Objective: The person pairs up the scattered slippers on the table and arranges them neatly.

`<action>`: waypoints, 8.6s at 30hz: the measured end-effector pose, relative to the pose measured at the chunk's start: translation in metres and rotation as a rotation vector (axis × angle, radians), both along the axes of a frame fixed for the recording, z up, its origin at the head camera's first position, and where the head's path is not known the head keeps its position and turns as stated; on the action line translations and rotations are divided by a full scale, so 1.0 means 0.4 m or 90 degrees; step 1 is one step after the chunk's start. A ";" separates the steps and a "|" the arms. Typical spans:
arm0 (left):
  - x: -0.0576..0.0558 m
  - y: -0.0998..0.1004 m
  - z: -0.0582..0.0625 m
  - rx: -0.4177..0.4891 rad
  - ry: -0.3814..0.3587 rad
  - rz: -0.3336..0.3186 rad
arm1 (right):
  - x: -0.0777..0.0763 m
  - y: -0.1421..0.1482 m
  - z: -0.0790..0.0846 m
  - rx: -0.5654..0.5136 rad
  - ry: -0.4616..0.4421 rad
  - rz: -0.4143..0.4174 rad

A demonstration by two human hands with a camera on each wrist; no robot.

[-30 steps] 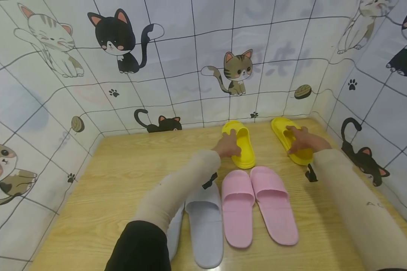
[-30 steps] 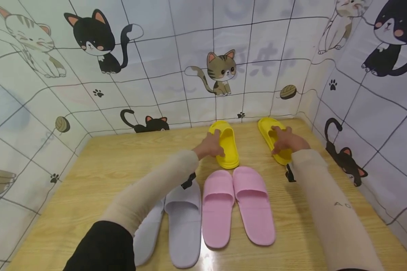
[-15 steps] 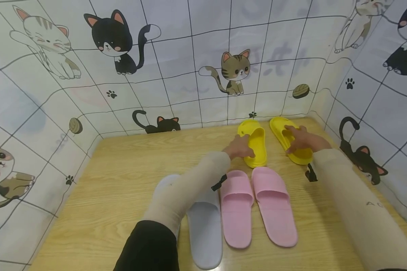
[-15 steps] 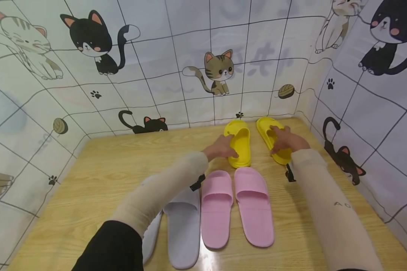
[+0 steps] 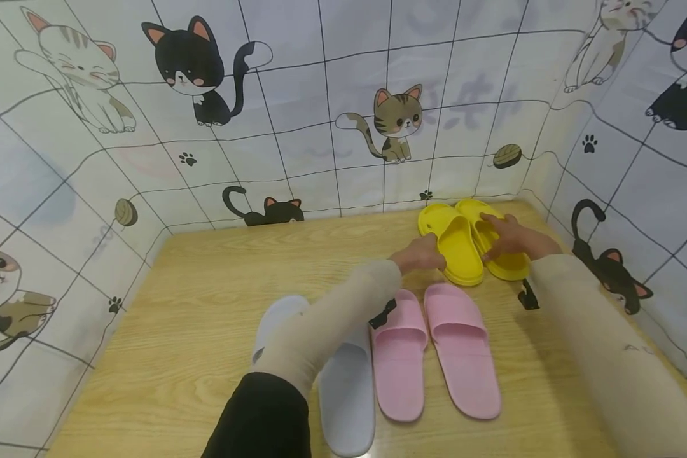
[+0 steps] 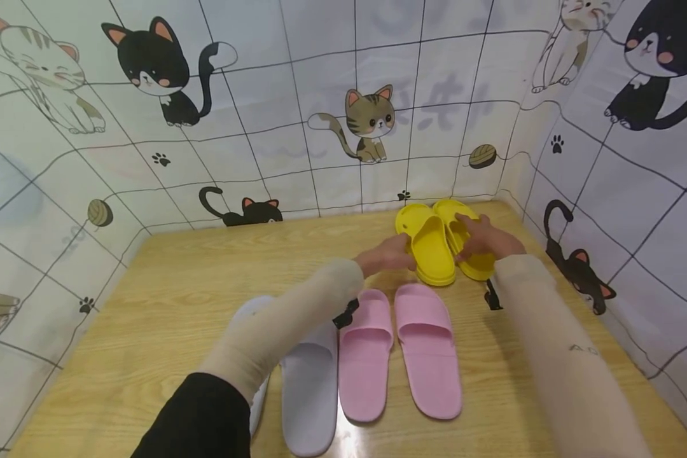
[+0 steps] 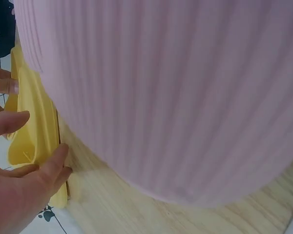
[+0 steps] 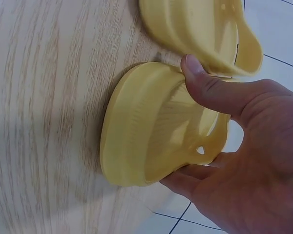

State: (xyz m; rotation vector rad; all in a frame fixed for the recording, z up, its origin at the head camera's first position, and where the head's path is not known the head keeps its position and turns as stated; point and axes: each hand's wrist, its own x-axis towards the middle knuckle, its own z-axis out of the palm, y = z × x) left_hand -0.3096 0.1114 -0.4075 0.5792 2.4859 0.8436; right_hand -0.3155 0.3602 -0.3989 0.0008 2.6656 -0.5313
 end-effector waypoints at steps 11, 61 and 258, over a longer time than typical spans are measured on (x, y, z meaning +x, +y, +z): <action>-0.005 0.009 0.011 -0.053 -0.014 -0.044 | -0.008 0.009 0.016 -0.005 -0.028 0.011; 0.402 -0.262 0.012 -0.345 0.322 -0.219 | 0.490 -0.323 -0.033 0.013 0.227 0.194; 0.514 -0.662 0.007 -0.334 0.169 -0.064 | 0.562 -0.748 -0.063 0.125 0.286 0.508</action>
